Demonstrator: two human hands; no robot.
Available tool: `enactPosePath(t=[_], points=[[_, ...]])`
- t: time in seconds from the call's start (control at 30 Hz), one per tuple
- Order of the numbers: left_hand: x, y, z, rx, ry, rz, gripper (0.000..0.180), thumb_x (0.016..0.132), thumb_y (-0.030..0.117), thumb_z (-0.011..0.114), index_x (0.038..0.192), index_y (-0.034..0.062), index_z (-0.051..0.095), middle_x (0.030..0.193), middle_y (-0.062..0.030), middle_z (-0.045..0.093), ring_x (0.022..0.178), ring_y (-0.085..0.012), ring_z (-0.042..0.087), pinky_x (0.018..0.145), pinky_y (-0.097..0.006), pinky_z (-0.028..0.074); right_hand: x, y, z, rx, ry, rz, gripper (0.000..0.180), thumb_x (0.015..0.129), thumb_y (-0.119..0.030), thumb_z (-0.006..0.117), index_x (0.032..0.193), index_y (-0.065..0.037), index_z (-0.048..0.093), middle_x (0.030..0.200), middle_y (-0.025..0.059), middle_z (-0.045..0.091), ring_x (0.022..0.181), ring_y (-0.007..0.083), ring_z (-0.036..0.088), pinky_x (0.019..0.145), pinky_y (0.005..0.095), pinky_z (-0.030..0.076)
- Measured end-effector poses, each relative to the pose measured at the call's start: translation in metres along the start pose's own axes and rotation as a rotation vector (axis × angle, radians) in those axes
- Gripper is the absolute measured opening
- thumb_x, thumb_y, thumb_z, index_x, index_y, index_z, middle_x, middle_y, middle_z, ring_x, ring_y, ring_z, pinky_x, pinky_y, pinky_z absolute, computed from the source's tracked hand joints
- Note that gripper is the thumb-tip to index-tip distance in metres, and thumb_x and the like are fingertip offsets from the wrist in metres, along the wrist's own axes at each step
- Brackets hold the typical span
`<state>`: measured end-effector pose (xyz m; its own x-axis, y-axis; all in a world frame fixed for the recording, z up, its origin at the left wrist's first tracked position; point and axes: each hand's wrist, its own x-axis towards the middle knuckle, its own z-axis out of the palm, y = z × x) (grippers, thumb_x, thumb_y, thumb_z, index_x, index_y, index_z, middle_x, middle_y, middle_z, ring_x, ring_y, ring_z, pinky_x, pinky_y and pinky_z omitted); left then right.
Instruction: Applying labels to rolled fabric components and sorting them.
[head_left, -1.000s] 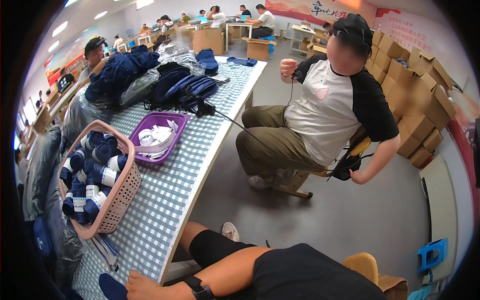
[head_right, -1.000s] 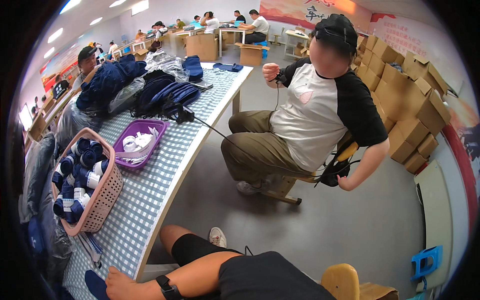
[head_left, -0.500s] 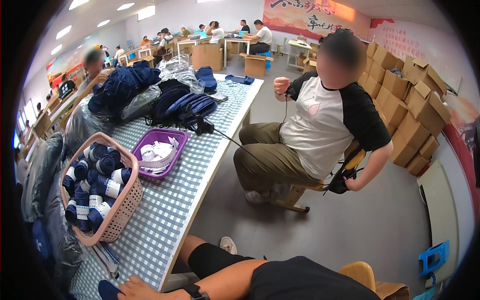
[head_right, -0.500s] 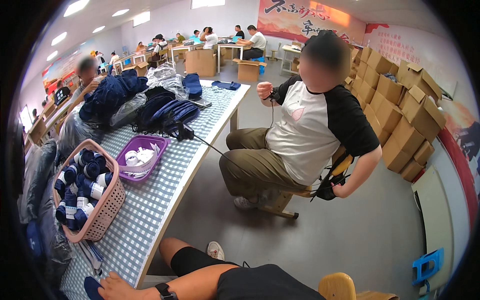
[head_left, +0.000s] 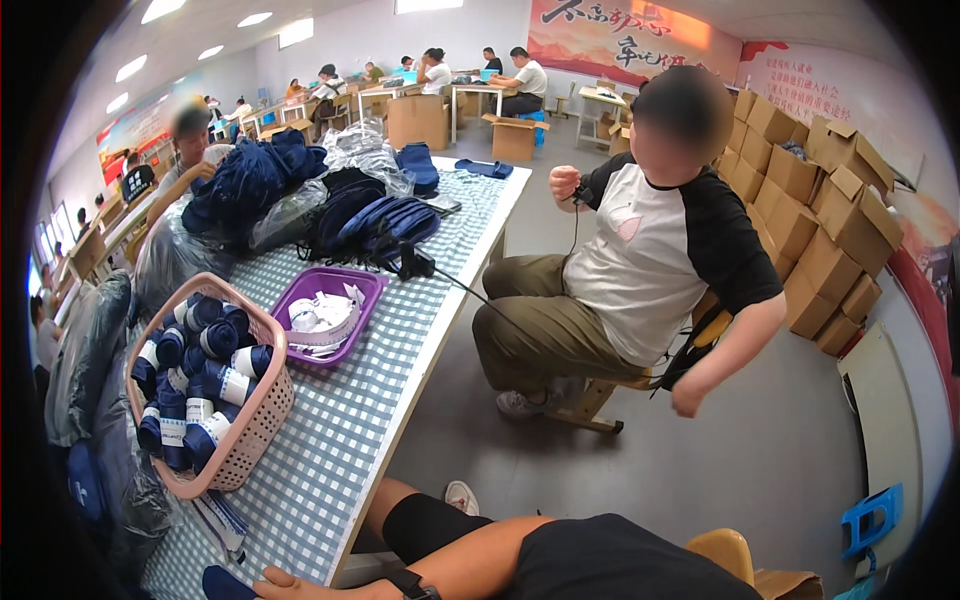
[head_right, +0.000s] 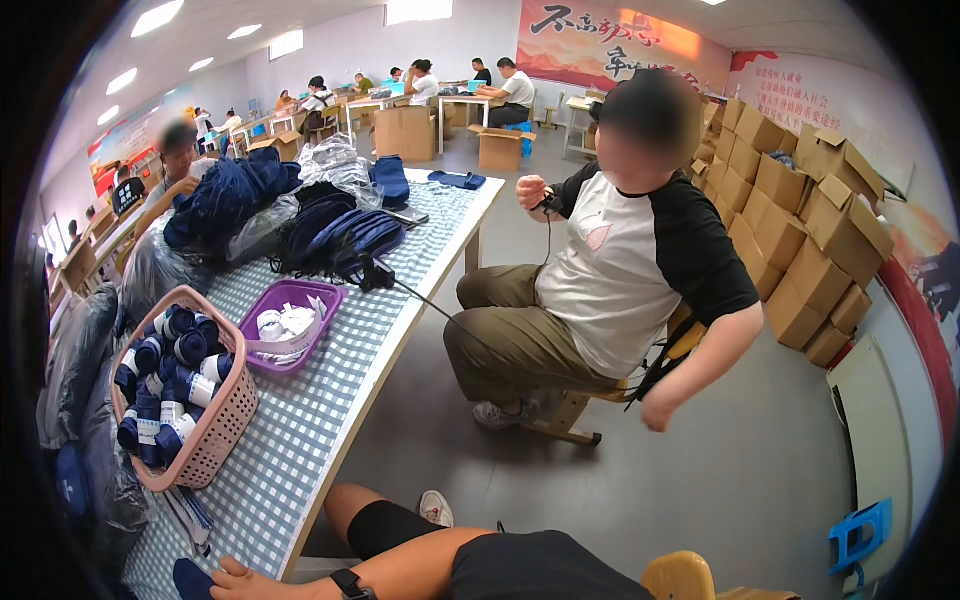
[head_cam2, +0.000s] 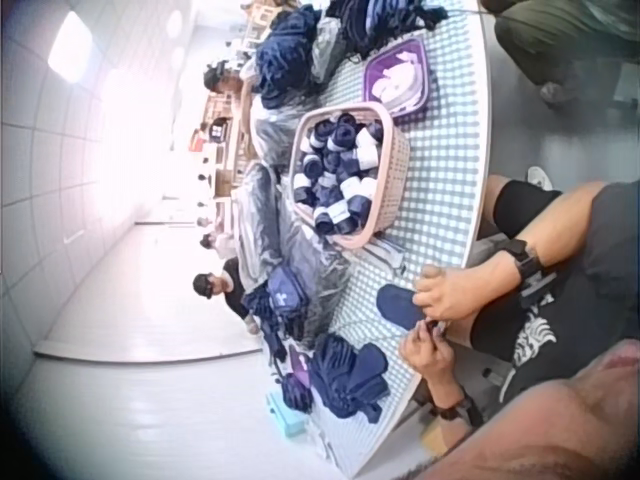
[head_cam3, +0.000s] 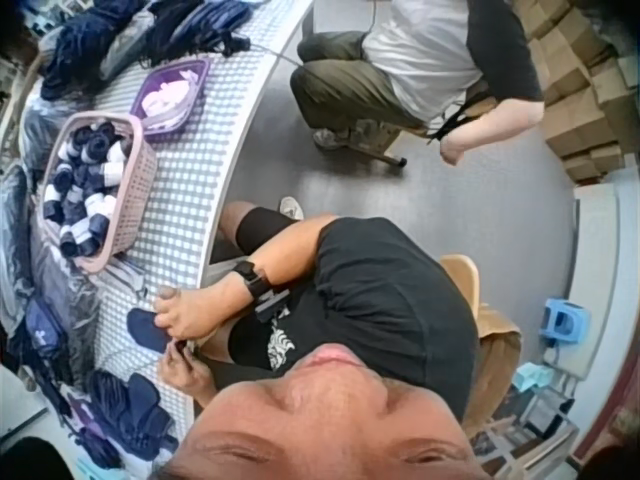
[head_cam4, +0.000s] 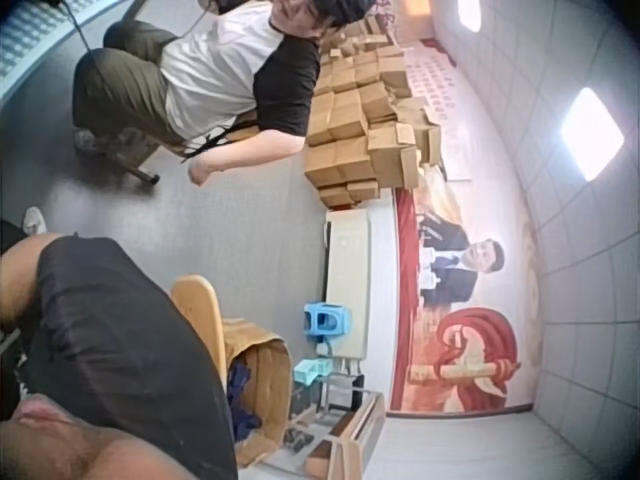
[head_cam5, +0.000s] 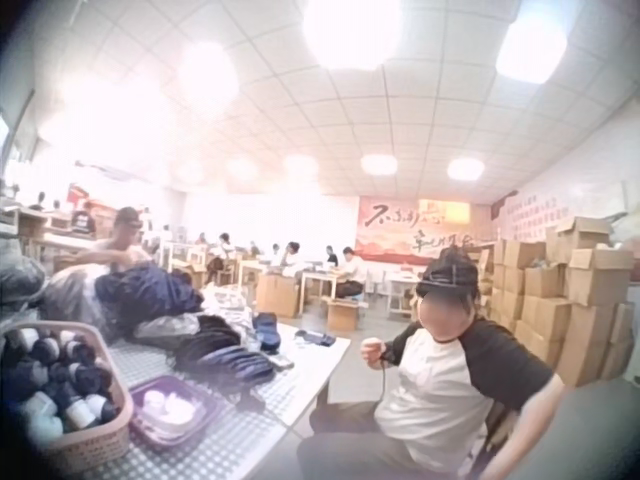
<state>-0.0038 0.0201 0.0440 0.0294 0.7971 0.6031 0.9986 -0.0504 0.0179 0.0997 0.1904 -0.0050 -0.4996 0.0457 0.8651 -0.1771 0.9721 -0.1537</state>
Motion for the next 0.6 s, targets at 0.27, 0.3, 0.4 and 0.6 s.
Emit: enactPosePath(t=[0.27, 0.3, 0.4, 0.6], points=[[-0.002, -0.001, 0.000, -0.035, -0.043, -0.052, 0.028, 0.097, 0.013, 0.070, 0.119, -0.0052, 0.068, 0.109, -0.0263, 0.067, 0.091, -0.0441, 0.064, 0.082, -0.050, 0.052, 0.000, 0.003, 0.002, 0.069, -0.004, -0.040, 0.030, 0.079, -0.047, 0.063, 0.065, -0.021, 0.060, 0.085, 0.0031, 0.053, 0.089, 0.0254, 0.051, 0.088, 0.0519, 0.034], [-0.002, -0.001, 0.000, -0.032, -0.049, -0.063, 0.028, 0.097, 0.014, 0.070, 0.118, -0.0050, 0.068, 0.109, -0.0260, 0.067, 0.091, -0.0441, 0.064, 0.082, -0.051, 0.052, -0.001, 0.004, 0.000, 0.080, -0.015, -0.056, 0.031, 0.080, -0.048, 0.063, 0.065, -0.021, 0.060, 0.085, 0.0031, 0.053, 0.088, 0.0253, 0.051, 0.088, 0.0521, 0.034], [-0.002, -0.001, 0.001, -0.019, -0.068, -0.096, 0.029, 0.099, 0.017, 0.069, 0.117, -0.0045, 0.069, 0.109, -0.0250, 0.068, 0.092, -0.0440, 0.064, 0.082, -0.051, 0.051, 0.000, 0.008, -0.003, 0.099, 0.048, -0.075, 0.032, 0.078, -0.049, 0.064, 0.063, -0.021, 0.058, 0.085, 0.0030, 0.053, 0.088, 0.0251, 0.051, 0.087, 0.0512, 0.034], [-0.006, -0.001, 0.004, 0.013, -0.049, -0.130, 0.030, 0.100, 0.022, 0.067, 0.116, -0.0035, 0.069, 0.108, -0.0237, 0.068, 0.094, -0.0434, 0.063, 0.084, -0.051, 0.049, 0.001, 0.006, -0.006, 0.094, 0.051, -0.043, 0.025, 0.076, -0.042, 0.063, 0.067, -0.018, 0.058, 0.084, 0.0029, 0.052, 0.087, 0.0245, 0.052, 0.085, 0.0473, 0.037]])
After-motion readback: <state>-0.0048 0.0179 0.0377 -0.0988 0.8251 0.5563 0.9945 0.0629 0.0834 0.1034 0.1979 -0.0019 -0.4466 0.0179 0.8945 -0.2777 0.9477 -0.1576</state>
